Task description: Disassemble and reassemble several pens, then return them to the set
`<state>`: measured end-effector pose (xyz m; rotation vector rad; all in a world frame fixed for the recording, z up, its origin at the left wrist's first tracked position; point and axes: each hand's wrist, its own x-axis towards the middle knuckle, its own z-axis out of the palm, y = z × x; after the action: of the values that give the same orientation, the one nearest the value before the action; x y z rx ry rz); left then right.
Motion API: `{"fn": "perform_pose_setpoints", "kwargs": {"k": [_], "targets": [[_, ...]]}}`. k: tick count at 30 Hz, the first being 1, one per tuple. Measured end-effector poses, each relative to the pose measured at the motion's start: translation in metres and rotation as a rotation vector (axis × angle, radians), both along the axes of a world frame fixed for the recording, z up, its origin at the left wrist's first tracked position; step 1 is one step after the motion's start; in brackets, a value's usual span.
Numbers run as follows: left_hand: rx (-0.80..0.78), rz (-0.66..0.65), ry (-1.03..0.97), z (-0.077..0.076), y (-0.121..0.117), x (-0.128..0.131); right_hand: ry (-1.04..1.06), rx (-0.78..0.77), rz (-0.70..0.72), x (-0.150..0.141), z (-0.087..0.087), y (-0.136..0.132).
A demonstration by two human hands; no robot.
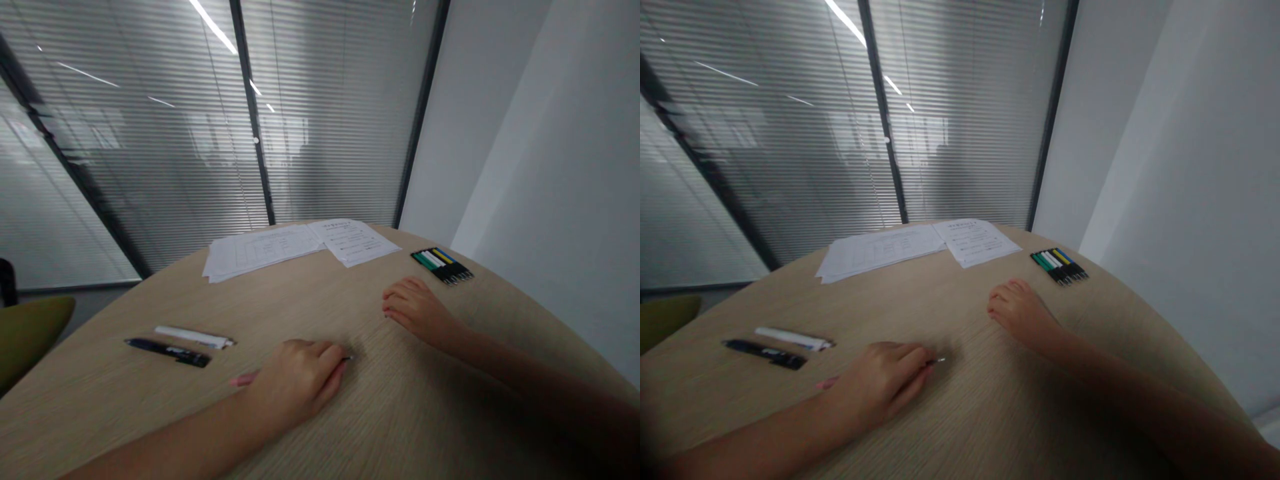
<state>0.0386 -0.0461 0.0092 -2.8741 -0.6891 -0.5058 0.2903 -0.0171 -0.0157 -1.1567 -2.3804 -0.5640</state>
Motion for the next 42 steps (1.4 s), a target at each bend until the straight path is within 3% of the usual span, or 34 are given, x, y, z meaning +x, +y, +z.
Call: {"fn": "perform_pose_setpoints", "kwargs": {"k": [4, 8, 16, 19, 23, 27, 32, 35, 42], "targets": [[-0.069, 0.053, -0.085, 0.005, -0.001, -0.002, 0.056, -0.028, 0.032, 0.002, 0.002, 0.0], [-0.223, 0.109, -0.224, 0.013, -0.004, -0.003, 0.102, -0.013, -0.027, 0.005, 0.007, 0.001], [-0.414, 0.056, -0.583, 0.044, -0.013, -0.007, 0.014, -0.168, -0.185, 0.017, 0.003, 0.005], [-0.608, 0.04, -0.7, 0.043, -0.014, -0.008, 0.034, -0.258, -0.232, 0.015, 0.002, 0.004], [-0.927, -0.084, -0.816, 0.039, -0.016, -0.005, 0.073, -0.397, -0.287, 0.011, 0.005, 0.004], [-1.117, -0.187, -0.85, 0.039, -0.018, -0.001, 0.103, -0.503, -0.294, 0.012, 0.005, 0.005], [-1.092, -0.071, -0.743, 0.04, -0.02, -0.003, 0.163, -0.47, -0.258, 0.012, 0.003, 0.006], [-1.035, -0.024, -0.616, 0.045, -0.024, -0.004, 0.293, -0.408, -0.207, 0.004, 0.011, 0.0], [-0.85, -0.037, -0.398, 0.054, -0.034, 0.002, 0.606, -0.329, 0.204, -0.032, 0.055, -0.055]]}}
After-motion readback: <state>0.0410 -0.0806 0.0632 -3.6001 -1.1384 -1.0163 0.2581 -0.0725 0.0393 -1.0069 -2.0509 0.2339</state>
